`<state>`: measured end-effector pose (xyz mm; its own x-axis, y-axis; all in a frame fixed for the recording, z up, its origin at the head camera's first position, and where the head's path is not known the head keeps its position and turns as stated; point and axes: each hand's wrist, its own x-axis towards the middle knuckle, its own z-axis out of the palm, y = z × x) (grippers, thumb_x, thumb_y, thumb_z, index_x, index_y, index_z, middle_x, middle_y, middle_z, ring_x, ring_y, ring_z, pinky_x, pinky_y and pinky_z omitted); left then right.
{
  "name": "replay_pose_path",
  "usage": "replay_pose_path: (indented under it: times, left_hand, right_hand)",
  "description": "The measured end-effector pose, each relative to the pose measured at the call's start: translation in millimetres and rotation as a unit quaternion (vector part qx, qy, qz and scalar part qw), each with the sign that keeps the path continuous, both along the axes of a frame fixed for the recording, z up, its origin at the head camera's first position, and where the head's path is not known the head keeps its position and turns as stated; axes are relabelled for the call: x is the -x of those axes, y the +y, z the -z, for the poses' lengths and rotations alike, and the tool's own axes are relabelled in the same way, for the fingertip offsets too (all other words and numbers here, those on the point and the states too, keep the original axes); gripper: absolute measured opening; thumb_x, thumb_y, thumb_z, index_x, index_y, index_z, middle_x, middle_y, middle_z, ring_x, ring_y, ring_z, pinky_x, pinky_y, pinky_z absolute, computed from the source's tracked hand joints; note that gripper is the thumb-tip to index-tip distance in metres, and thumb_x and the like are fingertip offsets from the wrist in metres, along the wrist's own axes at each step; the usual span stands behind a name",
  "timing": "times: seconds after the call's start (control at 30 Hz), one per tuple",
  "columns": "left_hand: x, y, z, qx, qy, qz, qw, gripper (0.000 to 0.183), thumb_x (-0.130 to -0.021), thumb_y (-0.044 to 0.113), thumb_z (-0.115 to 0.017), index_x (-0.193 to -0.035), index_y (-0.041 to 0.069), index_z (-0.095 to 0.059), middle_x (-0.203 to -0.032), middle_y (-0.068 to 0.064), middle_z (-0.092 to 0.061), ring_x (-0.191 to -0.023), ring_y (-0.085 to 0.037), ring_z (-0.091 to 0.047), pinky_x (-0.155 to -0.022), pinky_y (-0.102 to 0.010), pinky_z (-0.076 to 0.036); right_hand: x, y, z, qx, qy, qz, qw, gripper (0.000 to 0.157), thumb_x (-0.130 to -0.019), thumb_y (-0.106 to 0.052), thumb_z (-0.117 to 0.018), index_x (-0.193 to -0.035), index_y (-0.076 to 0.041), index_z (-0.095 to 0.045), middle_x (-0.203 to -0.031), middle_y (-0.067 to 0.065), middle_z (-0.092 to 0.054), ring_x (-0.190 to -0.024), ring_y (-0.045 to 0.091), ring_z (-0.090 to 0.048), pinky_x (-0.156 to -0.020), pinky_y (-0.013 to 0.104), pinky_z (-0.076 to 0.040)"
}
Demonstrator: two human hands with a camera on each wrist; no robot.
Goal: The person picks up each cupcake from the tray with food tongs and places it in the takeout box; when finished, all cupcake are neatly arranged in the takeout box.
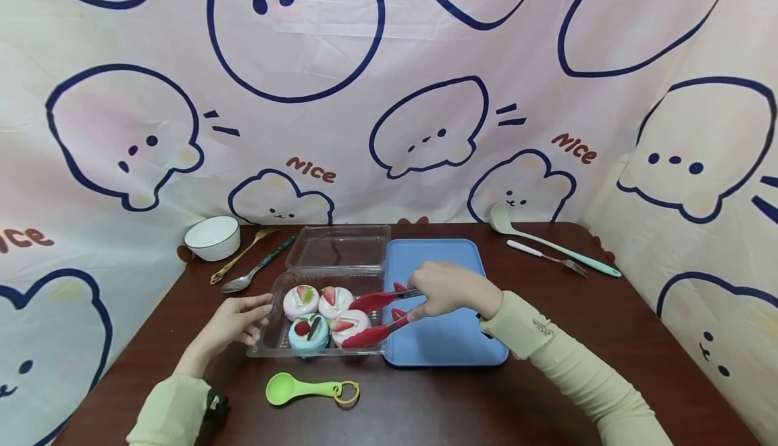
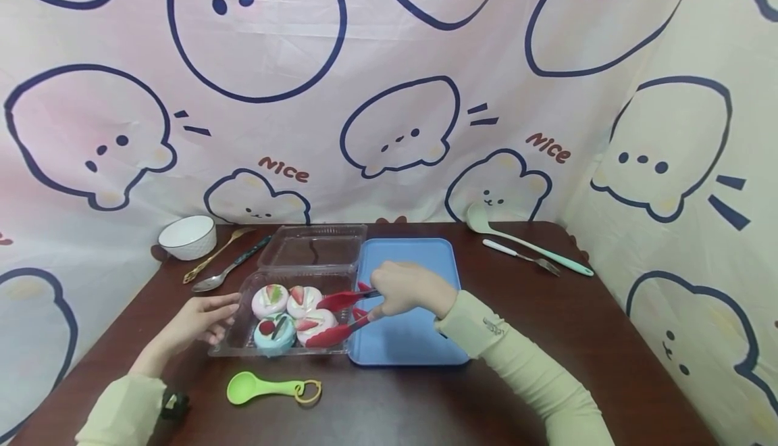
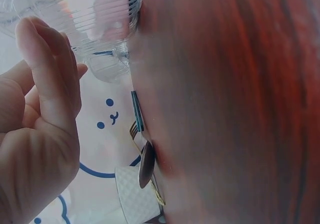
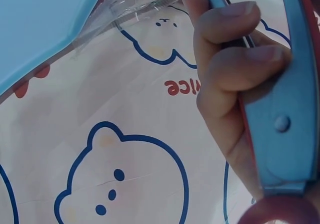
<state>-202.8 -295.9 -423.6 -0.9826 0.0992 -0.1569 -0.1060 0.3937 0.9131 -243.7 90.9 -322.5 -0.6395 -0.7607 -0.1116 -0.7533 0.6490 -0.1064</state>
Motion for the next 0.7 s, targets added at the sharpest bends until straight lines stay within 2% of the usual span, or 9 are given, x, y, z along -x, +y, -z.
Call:
replay_pose_path:
  times: [0.27, 0.7]
  left_hand:
    - [-1.5, -0.5, 1.6, -0.001, 0.0, 0.003, 1.0, 0.051, -0.093, 0.02, -0.052, -0.132, -0.01, -0.037, -0.079, -0.012, -0.058, -0.049, -0.013, -0.053, -0.049, -0.03, -0.051]
    - [-0.4, -1.2, 1.5, -0.004, 0.001, 0.003, 1.0, 0.053, -0.093, 0.022, -0.052, -0.133, -0.009, -0.037, -0.079, -0.012, -0.057, -0.05, -0.013, -0.053, -0.05, -0.03, -0.051]
  right_hand:
    - [-0.3, 0.0, 2.3, 0.007, -0.004, -0.001, 1.0, 0.04, -0.072, -0.043, -0.074, -0.095, -0.01, -0.071, -0.08, -0.003, -0.065, -0.062, 0.007, -0.049, -0.054, 0.023, -0.043]
    - [1.9, 0.2, 1.1, 0.01, -0.01, -0.002, 1.0, 0.04, -0.071, -0.043, -0.074, -0.095, -0.011, -0.071, -0.082, -0.003, -0.066, -0.064, 0.006, -0.05, -0.055, 0.022, -0.044]
